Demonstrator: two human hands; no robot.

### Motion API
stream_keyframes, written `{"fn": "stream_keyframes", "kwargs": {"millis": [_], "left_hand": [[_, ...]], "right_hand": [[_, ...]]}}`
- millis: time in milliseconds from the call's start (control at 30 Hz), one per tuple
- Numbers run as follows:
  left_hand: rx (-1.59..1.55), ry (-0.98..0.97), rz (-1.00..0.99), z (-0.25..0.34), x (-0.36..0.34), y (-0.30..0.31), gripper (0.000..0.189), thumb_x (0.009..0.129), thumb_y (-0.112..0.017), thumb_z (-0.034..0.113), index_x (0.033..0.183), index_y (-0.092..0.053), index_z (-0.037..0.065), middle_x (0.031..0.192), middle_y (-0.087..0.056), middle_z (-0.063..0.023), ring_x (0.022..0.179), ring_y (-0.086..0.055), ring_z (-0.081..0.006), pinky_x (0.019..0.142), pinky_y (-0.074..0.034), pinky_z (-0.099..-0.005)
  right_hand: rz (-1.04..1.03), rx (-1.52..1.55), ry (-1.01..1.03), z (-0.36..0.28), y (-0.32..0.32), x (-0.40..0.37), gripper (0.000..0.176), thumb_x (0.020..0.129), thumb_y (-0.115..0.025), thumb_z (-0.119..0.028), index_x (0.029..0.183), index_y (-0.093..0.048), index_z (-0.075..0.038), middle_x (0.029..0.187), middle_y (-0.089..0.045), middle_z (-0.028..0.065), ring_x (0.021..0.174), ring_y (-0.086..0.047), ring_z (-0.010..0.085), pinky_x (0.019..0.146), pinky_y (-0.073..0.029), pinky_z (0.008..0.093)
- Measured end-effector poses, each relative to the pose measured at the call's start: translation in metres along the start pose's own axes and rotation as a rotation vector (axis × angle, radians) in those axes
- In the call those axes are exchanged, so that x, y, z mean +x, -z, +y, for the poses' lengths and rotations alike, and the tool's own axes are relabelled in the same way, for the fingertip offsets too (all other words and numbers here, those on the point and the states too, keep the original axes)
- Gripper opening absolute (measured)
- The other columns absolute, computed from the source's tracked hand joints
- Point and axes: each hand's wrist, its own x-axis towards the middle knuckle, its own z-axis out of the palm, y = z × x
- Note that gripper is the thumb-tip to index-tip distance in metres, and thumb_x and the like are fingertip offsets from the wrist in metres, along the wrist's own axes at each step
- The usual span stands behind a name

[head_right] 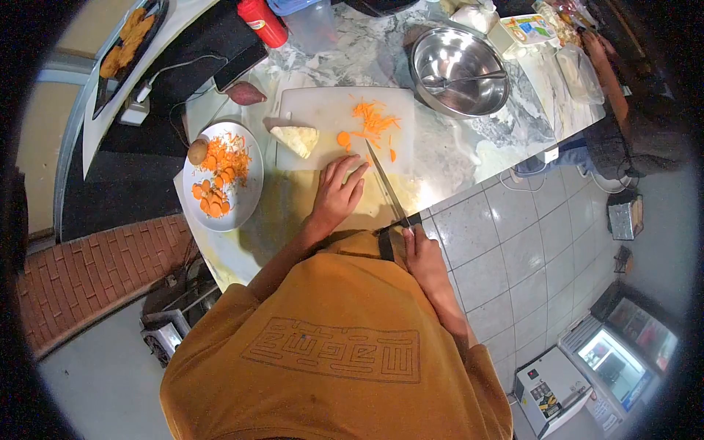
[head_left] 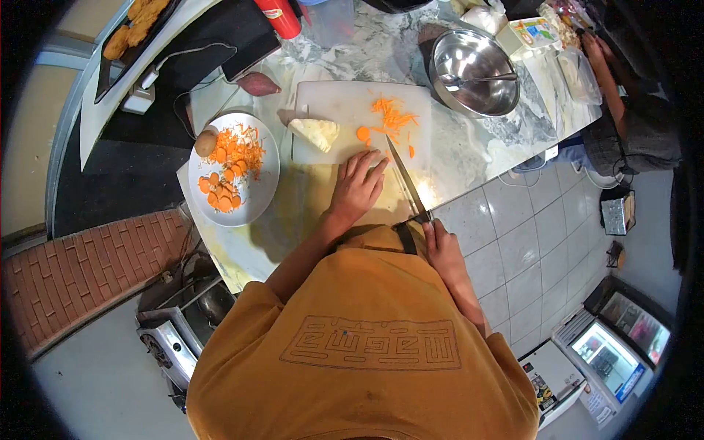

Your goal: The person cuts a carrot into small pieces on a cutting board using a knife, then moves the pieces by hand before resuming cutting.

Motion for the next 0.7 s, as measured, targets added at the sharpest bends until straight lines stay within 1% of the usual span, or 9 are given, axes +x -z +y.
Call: {"fn": "stream_keyframes", "kwargs": {"millis": [100, 200, 333, 400, 500, 600, 667, 700], "left_hand": [[0.003, -0.017, 0.015, 0.000, 0.000, 0.000, 0.037, 0.087, -0.062, 0.013, 0.124, -0.062, 0.006, 0.128, -0.054, -0.0125, 0.118, -0.051, -0.0314, 0.097, -0.041, -0.0447], [-0.028, -0.003, 0.009, 0.000, 0.000, 0.000, 0.038, 0.088, -0.061, 0.010, 0.126, -0.061, 0.007, 0.127, -0.054, -0.0128, 0.116, -0.051, -0.0331, 0.097, -0.041, -0.0466], [-0.017, -0.021, 0.016, 0.000, 0.001, 0.001, 0.039, 0.088, -0.061, 0.010, 0.127, -0.061, 0.008, 0.127, -0.054, -0.0128, 0.115, -0.052, -0.0331, 0.097, -0.040, -0.0467], [-0.015, -0.025, 0.016, 0.000, 0.002, 0.000, 0.039, 0.088, -0.061, 0.011, 0.127, -0.061, 0.008, 0.127, -0.054, -0.0130, 0.115, -0.052, -0.0332, 0.097, -0.040, -0.0468], [0.010, -0.033, 0.015, 0.000, 0.002, -0.001, 0.039, 0.087, -0.063, 0.013, 0.126, -0.062, 0.008, 0.126, -0.054, -0.0129, 0.116, -0.051, -0.0323, 0.096, -0.041, -0.0466], [0.044, -0.035, 0.002, 0.002, 0.003, 0.000, 0.041, 0.087, -0.063, 0.015, 0.128, -0.061, 0.010, 0.127, -0.053, -0.0124, 0.116, -0.050, -0.0317, 0.097, -0.040, -0.0469], [0.049, -0.018, -0.022, 0.004, 0.004, 0.000, 0.042, 0.090, -0.062, 0.017, 0.131, -0.059, 0.013, 0.128, -0.051, -0.0122, 0.116, -0.049, -0.0323, 0.098, -0.038, -0.0481], [0.049, -0.019, -0.022, 0.003, 0.004, 0.000, 0.042, 0.090, -0.062, 0.017, 0.131, -0.059, 0.013, 0.128, -0.051, -0.0122, 0.116, -0.049, -0.0323, 0.098, -0.038, -0.0481]], "right_hand": [[0.031, -0.083, 0.012, 0.003, -0.007, 0.002, 0.030, 0.103, -0.046, -0.031, 0.102, -0.052, -0.001, 0.072, -0.060, 0.0349, 0.072, -0.059, 0.0546, 0.060, -0.045, 0.0609], [0.084, -0.083, 0.034, 0.003, -0.012, 0.004, 0.029, 0.103, -0.047, -0.030, 0.101, -0.051, -0.002, 0.071, -0.060, 0.0347, 0.071, -0.059, 0.0550, 0.058, -0.046, 0.0615], [0.080, -0.090, 0.009, -0.004, -0.011, 0.003, 0.029, 0.103, -0.047, -0.030, 0.099, -0.051, -0.001, 0.072, -0.060, 0.0346, 0.072, -0.059, 0.0550, 0.059, -0.046, 0.0614], [0.077, -0.089, 0.031, -0.001, -0.013, 0.003, 0.030, 0.103, -0.047, -0.030, 0.099, -0.050, -0.001, 0.072, -0.060, 0.0349, 0.073, -0.059, 0.0553, 0.059, -0.046, 0.0614], [0.065, -0.080, -0.008, -0.006, -0.011, 0.001, 0.030, 0.103, -0.047, -0.030, 0.099, -0.051, -0.001, 0.073, -0.061, 0.0348, 0.073, -0.059, 0.0550, 0.059, -0.046, 0.0616], [0.076, -0.040, -0.003, 0.004, -0.017, 0.002, 0.031, 0.103, -0.046, -0.031, 0.099, -0.052, -0.001, 0.074, -0.061, 0.0348, 0.074, -0.059, 0.0548, 0.059, -0.046, 0.0617], [0.073, -0.017, 0.005, 0.005, -0.016, 0.001, 0.031, 0.103, -0.046, -0.031, 0.100, -0.053, 0.000, 0.074, -0.061, 0.0348, 0.075, -0.059, 0.0549, 0.059, -0.045, 0.0616], [0.071, 0.006, 0.013, 0.004, -0.016, 0.001, 0.032, 0.103, -0.046, -0.031, 0.100, -0.053, 0.000, 0.075, -0.061, 0.0349, 0.075, -0.059, 0.0550, 0.059, -0.045, 0.0615]]}}
